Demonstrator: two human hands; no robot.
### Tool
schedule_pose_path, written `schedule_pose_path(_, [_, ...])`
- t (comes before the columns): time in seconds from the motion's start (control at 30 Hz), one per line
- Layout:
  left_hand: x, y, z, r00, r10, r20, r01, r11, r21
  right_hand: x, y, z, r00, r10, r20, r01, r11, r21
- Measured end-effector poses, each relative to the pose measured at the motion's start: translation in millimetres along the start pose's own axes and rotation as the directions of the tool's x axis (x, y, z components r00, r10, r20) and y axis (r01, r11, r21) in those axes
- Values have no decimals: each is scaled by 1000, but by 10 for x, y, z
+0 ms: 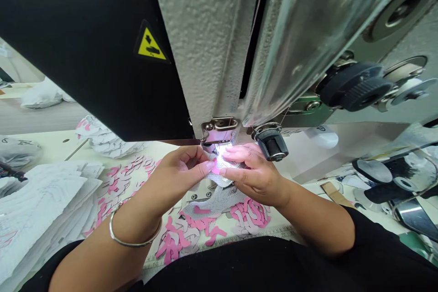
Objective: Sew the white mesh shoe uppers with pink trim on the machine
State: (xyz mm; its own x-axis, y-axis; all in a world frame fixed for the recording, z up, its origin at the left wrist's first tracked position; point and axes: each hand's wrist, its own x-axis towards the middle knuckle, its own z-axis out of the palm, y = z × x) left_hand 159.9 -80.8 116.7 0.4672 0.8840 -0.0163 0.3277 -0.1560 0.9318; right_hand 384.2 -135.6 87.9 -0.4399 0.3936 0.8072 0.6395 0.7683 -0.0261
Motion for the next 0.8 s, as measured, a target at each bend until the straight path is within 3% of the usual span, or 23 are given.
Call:
schedule_pose_path(0.2, [-9, 74, 113, 993, -70, -91, 62, 995, -82, 45, 37, -89, 993, 74, 89, -80, 994, 69])
schedule_pose_path(0.43, [-3, 143, 216, 984, -106, -141, 75, 976, -206, 71, 76, -123, 986, 123, 115, -139, 980, 146])
schedule_pose_path(0.57, [-11, 154, 231, 984, -136, -113, 83, 921, -381, 93, 105, -155, 983, 131, 129, -158, 962, 222])
schedule_pose_path(0.8, [-28, 216, 216, 973, -227, 38, 222, 879, -421, 164, 150, -270, 927, 210, 310, -310, 895, 322])
